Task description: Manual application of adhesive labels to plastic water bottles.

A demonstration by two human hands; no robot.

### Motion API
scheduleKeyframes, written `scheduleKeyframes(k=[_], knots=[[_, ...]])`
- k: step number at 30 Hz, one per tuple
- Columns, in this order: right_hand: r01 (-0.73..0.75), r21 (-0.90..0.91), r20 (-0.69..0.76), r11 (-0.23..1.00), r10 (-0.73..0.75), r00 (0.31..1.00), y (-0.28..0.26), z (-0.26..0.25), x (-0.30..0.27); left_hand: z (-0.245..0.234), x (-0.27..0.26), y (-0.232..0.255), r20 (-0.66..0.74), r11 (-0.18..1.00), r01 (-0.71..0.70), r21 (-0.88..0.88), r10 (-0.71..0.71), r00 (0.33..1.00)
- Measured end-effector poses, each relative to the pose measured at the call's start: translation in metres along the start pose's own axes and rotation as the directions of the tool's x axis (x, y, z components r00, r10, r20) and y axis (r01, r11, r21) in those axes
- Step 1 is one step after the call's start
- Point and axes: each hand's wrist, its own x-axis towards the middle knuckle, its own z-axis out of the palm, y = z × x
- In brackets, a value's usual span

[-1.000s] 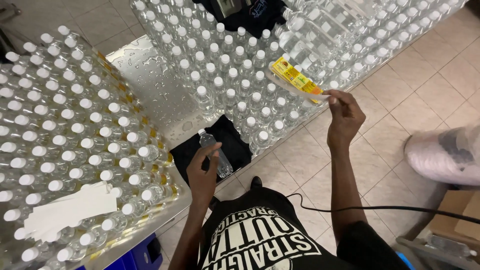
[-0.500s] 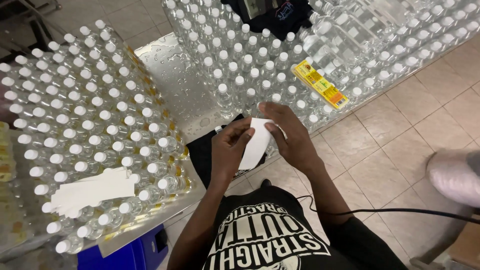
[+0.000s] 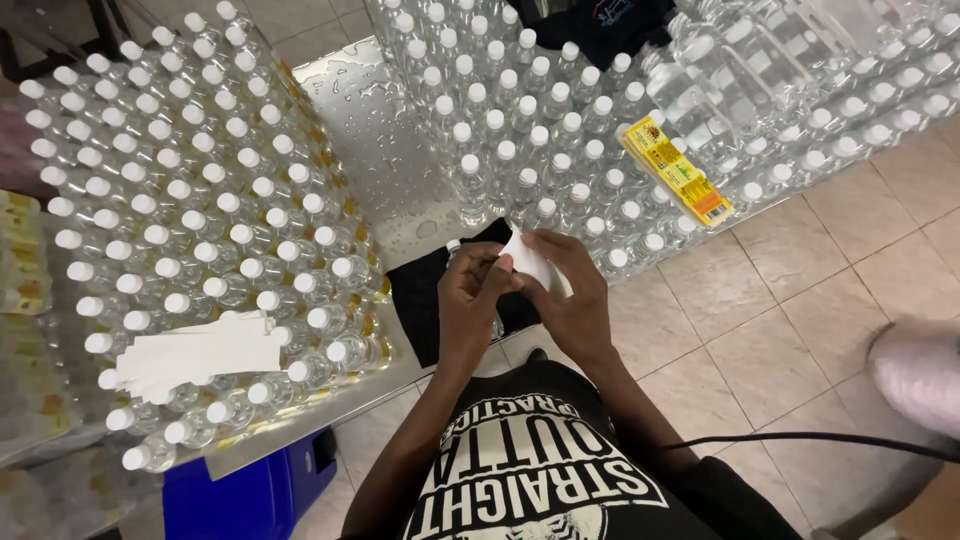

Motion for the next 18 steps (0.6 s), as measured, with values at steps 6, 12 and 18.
scheduleKeyframes(k=[6, 12, 18], knots=[[-0.271, 0.106, 0.149, 0.957, 0.254, 0.956, 0.018, 0.0, -0.013, -0.007, 0.002, -0.015, -0.025, 0.999, 0.041, -0.011, -0.041, 0.999], [-0.536, 0.364, 0.226, 0.761, 0.487, 0.844, 0.007, 0.002, -0.003, -0.005, 0.0, -0.013, 0.013, 0.997, 0.07, 0.043, -0.071, 0.997], [-0.495, 0.337, 0.182, 0.8, 0.461, 0.869, 0.028, 0.001, -0.007, -0.018, -0.01, -0.026, 0.035, 0.991, 0.1, 0.09, -0.103, 0.994]])
